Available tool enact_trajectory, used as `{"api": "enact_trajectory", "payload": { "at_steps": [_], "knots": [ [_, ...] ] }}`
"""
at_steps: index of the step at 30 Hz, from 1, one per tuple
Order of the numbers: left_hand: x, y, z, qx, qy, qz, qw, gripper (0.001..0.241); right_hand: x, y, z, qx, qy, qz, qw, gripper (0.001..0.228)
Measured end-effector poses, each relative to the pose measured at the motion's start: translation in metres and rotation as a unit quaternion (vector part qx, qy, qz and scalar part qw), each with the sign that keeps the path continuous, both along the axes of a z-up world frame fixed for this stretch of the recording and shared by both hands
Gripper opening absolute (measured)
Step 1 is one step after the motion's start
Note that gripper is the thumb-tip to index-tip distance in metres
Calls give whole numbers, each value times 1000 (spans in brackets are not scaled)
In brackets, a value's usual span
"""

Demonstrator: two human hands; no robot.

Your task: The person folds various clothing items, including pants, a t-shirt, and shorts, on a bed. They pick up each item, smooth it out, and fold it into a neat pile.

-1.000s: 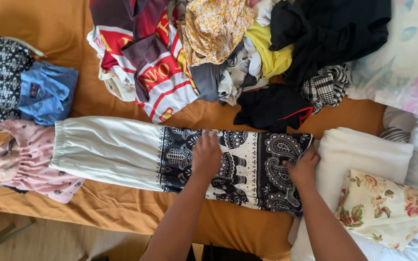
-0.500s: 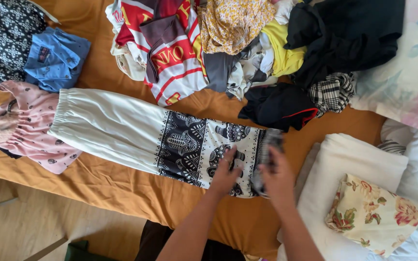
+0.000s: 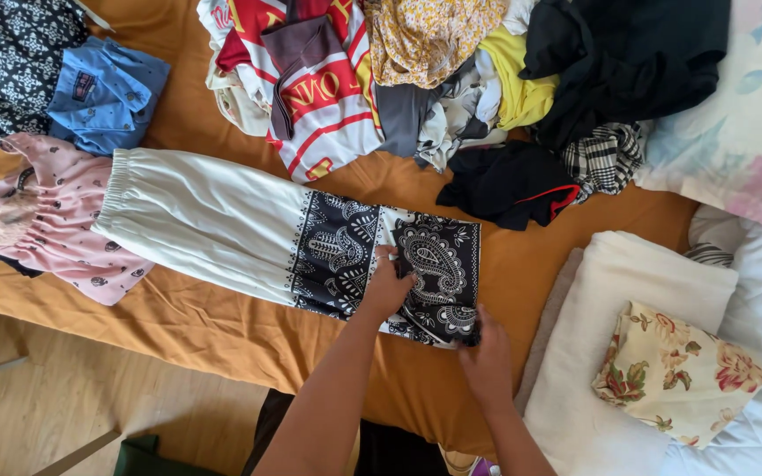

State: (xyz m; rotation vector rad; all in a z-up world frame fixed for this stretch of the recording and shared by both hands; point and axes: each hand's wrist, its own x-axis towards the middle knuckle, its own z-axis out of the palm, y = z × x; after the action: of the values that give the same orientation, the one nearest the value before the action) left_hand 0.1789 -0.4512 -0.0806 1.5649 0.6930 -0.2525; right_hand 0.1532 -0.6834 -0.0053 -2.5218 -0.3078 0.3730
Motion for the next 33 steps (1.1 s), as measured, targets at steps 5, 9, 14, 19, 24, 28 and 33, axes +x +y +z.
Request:
{"api": "enact_trajectory", "payload": {
  "at_steps": [5,9,14,19,24,28,33],
  "knots": [
    [18,-8,20,-36,-92,-2,995,61,3,0,-9,70,56,-84,992,87],
    [37,-9,32,-125,-206,-6,971,77,-17,6,5,17,-83,11,996,42],
    [41,6,17,-107,-113,-7,988,82,-58,3,0,-34,-110,128,985,43],
    [0,2,10,-57,-43,-1,997,90,-47,3,11,-14,-81,146,986,47],
    [-33,-14,50,12,118,54,991,63,8,4,-2,20,111,-134,985,68],
    [-27,-14,-3,-17,147,5,989,84,57,21,-13,206,231,-153,938,87],
    [4,-8,80,-100,23,-76,992,87,94,47,24,55,165,0,985,98]
  ]
}}
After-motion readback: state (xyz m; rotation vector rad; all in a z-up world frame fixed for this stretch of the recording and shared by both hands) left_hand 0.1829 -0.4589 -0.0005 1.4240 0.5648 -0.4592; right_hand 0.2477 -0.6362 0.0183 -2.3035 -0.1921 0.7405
